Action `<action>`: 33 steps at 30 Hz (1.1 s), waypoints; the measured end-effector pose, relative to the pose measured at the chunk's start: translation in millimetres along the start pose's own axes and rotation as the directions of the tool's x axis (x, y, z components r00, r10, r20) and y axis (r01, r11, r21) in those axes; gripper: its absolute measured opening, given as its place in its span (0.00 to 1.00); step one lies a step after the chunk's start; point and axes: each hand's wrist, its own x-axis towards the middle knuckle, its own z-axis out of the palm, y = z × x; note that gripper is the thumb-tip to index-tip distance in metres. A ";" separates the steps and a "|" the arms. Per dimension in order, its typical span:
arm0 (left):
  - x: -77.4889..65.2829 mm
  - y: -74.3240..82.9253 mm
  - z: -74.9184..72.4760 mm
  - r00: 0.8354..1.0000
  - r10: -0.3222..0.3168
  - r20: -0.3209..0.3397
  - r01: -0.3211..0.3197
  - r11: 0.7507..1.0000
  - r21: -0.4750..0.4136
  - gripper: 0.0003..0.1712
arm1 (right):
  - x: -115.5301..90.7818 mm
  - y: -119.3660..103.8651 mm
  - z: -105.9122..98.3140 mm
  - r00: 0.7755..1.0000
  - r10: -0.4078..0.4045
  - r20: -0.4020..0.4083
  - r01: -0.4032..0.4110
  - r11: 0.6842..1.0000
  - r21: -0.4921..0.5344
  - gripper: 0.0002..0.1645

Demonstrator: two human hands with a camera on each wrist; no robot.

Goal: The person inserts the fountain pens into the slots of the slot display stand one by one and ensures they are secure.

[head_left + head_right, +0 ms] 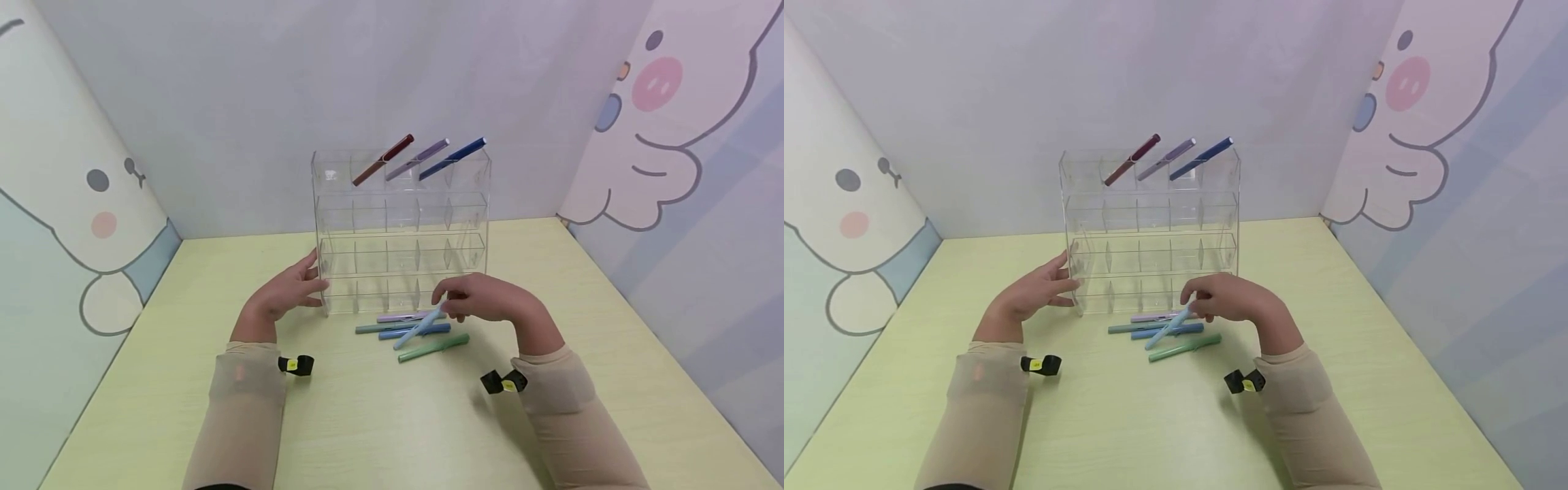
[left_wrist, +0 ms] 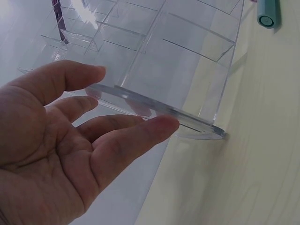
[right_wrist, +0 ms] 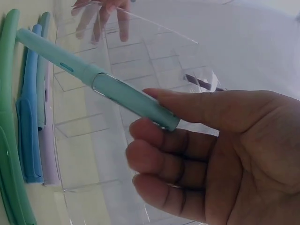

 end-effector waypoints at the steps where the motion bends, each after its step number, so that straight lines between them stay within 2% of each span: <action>1: 0.1 -0.1 0.0 1.000 -0.002 0.000 0.002 1.000 0.001 0.47 | 0.3 -1.0 0.2 1.000 -0.014 -0.003 0.014 1.000 0.020 0.09; 7: -0.1 0.4 0.1 1.000 -0.006 -0.003 0.006 1.000 0.002 0.47 | 5.0 -3.1 3.5 0.997 -0.069 -0.036 0.071 0.996 0.056 0.08; 14: -0.1 -0.8 -0.4 1.000 0.008 0.008 -0.008 1.000 0.008 0.47 | 6.6 -8.3 5.9 0.988 -0.106 -0.114 0.105 0.994 -0.011 0.05; 18: 0.3 -2.0 -1.1 1.000 0.015 0.011 -0.015 1.000 0.006 0.47 | 5.5 -12.0 4.7 0.975 -0.142 -0.173 0.145 0.989 0.004 0.07; 26: 0.5 -1.6 -0.9 1.000 0.010 0.009 -0.010 1.000 0.003 0.47 | 5.3 -10.1 2.1 0.931 -0.163 -0.327 0.214 0.969 0.126 0.13; 29: 0.0 -0.7 -0.4 1.000 0.009 0.008 -0.009 1.000 0.005 0.47 | 5.5 -9.8 0.7 0.911 -0.172 -0.374 0.256 0.949 0.185 0.15; 33: 0.1 0.5 0.4 1.000 0.001 -0.002 -0.001 1.000 0.009 0.47 | 5.2 -10.4 -0.6 0.873 -0.192 -0.448 0.319 0.920 0.227 0.17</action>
